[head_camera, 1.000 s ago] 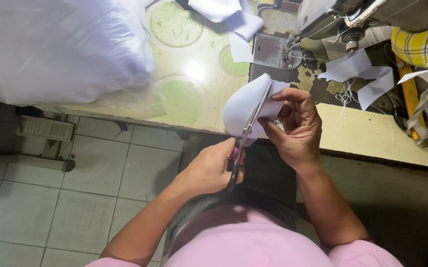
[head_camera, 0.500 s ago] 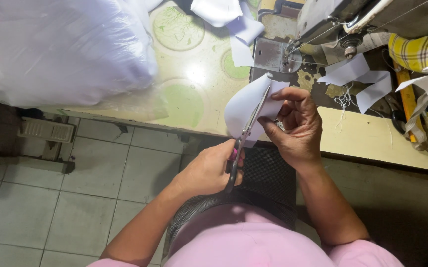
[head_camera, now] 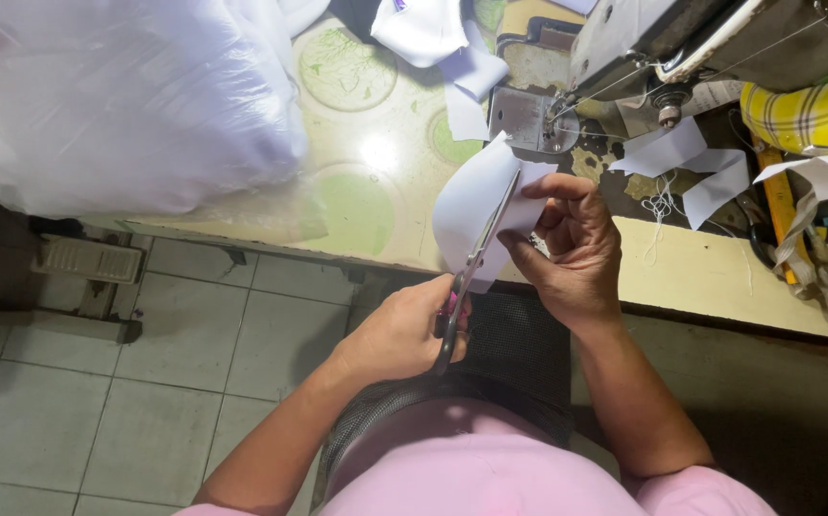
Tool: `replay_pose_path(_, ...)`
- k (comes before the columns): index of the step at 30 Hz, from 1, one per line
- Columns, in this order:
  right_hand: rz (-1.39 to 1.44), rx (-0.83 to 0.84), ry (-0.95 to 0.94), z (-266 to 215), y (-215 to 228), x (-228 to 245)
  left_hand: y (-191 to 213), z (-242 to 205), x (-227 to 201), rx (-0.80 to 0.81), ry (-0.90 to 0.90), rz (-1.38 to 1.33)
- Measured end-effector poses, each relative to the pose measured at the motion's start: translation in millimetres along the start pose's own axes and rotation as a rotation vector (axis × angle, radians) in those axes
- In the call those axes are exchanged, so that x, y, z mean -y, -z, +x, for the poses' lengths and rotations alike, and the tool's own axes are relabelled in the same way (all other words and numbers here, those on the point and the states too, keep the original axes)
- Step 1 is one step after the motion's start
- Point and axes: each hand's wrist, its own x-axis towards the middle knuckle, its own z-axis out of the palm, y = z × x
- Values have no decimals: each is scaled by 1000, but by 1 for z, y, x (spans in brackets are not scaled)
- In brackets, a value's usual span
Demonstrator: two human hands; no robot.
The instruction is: The person uses pink-handled scissors to cut a piece of white fabric into strips while seated. They then fold the cut fabric pieces on their lap.
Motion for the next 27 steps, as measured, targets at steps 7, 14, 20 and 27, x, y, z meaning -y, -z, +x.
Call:
replay_pose_path(7, -24, 18, 9, 5, 0, 1, 2, 5, 2, -4, -29, -52)
replay_pose_path(14, -19, 47, -2, 14, 2, -1, 5, 5, -3, 15, -41, -122)
replay_pose_path(20, -10, 82, -9, 17, 1, 2, 6, 7, -3, 20, -47, -180)
replay_pose_path(27, -16, 95, -26, 18, 2, -7, -4, 17, 22, 36, -89, -325)
